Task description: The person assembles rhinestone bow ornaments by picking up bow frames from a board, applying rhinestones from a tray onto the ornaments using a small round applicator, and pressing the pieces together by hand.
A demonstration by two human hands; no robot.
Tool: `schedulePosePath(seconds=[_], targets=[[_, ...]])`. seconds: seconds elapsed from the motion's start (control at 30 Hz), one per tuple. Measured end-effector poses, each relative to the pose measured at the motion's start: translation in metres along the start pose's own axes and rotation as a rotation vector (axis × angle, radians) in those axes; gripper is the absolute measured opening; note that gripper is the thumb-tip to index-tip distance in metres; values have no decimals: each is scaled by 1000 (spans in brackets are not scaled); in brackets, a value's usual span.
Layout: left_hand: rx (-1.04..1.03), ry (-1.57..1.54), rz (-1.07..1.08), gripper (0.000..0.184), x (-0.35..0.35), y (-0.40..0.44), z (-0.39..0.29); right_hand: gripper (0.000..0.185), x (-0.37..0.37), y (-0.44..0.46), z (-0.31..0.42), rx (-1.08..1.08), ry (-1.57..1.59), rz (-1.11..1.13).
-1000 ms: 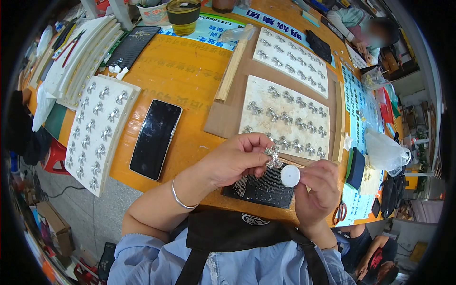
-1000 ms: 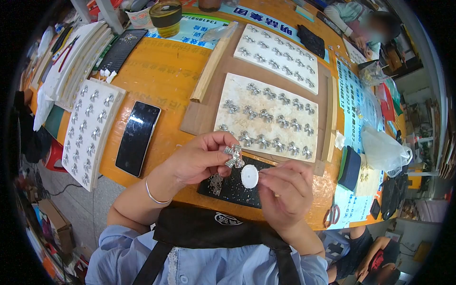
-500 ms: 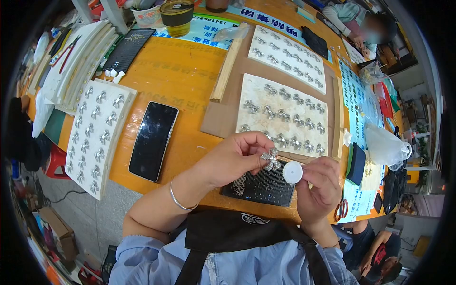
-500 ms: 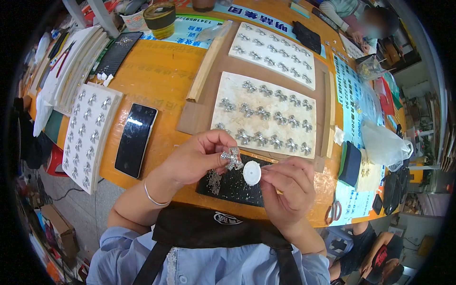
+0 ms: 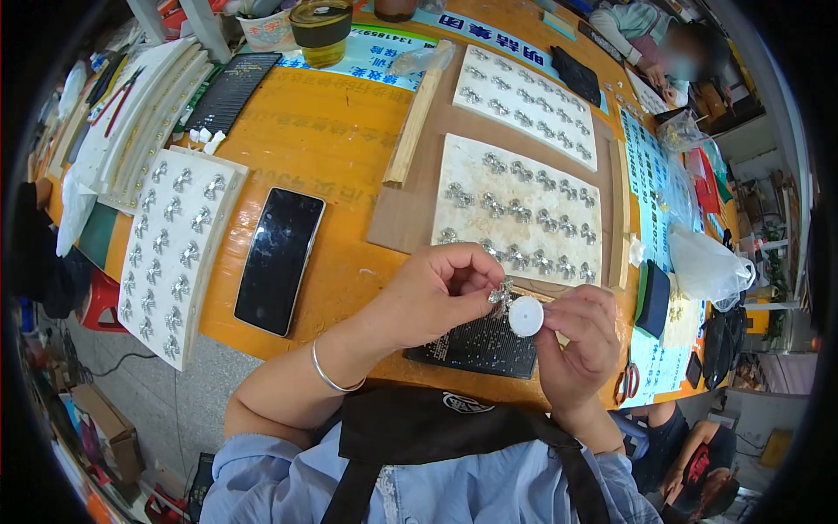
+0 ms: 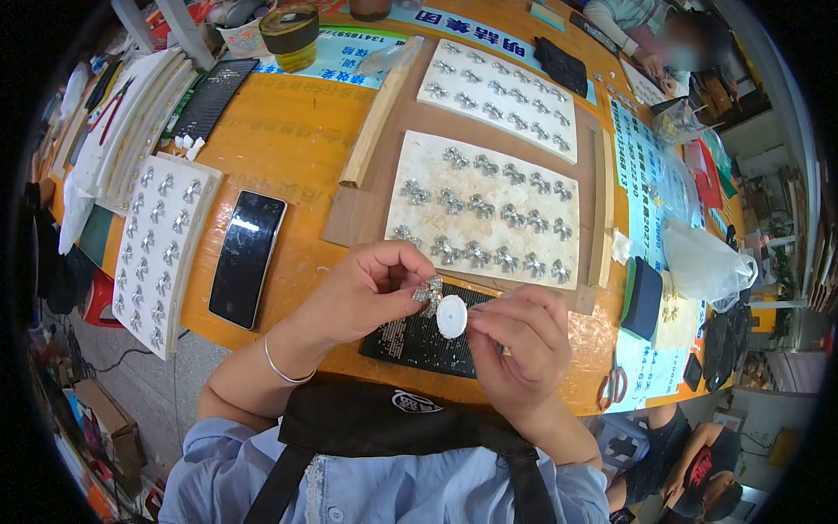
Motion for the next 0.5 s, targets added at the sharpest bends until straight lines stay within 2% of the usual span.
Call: schedulePosePath(seconds=[0.5], targets=[[-12, 11, -8, 18, 1, -1, 0, 29, -3, 1, 2, -1, -5, 18]])
Point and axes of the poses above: each hand's wrist, its own y-axis towards the middle knuckle, its own x-axis out of the back of the hand, z = x × y, the point moved 7 cm from there along y, towards the middle knuckle, and after that the axes turned 6 degrees about y, right-handed, at the moved point
